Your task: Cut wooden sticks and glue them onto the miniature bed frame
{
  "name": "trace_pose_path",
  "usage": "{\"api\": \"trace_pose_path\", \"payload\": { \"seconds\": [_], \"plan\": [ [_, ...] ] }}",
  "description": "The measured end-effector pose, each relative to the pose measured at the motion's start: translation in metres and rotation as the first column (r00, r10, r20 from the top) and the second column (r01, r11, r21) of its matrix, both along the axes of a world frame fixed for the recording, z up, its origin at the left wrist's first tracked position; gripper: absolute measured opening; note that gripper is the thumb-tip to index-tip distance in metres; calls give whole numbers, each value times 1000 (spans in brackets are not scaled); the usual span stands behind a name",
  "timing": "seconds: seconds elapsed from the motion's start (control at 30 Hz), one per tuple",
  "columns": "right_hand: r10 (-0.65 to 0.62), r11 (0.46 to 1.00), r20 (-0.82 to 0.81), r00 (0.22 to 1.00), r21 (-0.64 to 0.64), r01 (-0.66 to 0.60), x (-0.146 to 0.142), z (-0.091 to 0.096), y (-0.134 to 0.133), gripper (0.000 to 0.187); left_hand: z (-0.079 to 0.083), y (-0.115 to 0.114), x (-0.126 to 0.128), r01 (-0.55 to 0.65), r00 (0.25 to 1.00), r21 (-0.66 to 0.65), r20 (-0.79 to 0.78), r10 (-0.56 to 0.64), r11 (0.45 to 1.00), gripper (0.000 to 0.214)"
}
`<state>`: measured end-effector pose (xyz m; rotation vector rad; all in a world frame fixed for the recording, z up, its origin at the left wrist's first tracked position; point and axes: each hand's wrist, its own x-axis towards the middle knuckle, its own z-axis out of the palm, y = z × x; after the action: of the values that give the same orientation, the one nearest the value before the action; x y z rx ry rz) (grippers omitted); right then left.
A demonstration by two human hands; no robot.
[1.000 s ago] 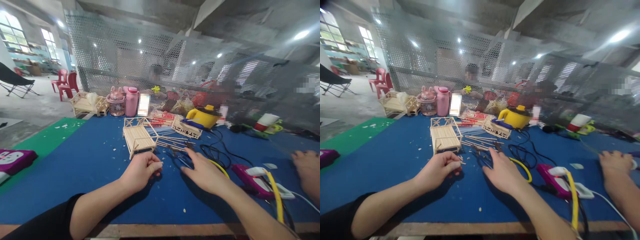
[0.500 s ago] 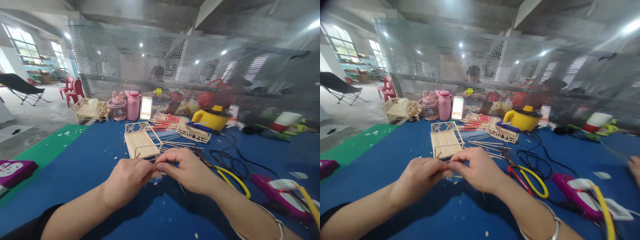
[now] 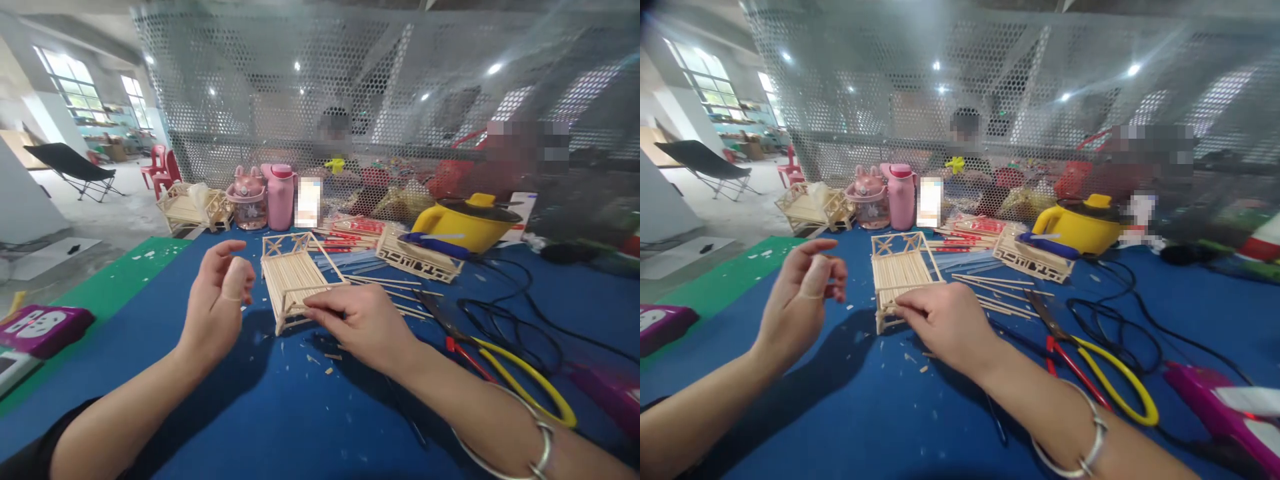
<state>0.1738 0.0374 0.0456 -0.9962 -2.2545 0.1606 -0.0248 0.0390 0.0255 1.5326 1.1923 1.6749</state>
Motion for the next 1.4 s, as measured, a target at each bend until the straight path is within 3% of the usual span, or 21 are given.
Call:
{"api": "trace_pose_path", "payload": {
  "seconds": [0.1,0.2,0.47,0.73,1.03,1.4],
  "plan": [
    [-33,998,-47,998,44,35,-2,-18,3,19,-9,7,6,237,965,-197,156,-209,951,33],
    [-41,999,-64,997,17,42,-3,-24,3,21,-17,7,11,344,935,-269,183,-303,900,34],
    [-88,996,-85,992,-5,88,-10,-31,5,22,-19,-2,10,324,944,-231,11,-331,917,34],
    [-85,995,-77,993,-53,81,-13,-33,5,23,-19,-4,12,337,938,-216,-12,-347,916,33],
    [-94,994,-73,993,-56,90,-12,-33,6,22,-19,-6,12,243,949,-224,-148,-279,944,41],
    [-80,995,-96,992,-74,73,-11,-33,6,23,-18,-6,12,218,947,-200,-195,-257,955,43]
  ]
}}
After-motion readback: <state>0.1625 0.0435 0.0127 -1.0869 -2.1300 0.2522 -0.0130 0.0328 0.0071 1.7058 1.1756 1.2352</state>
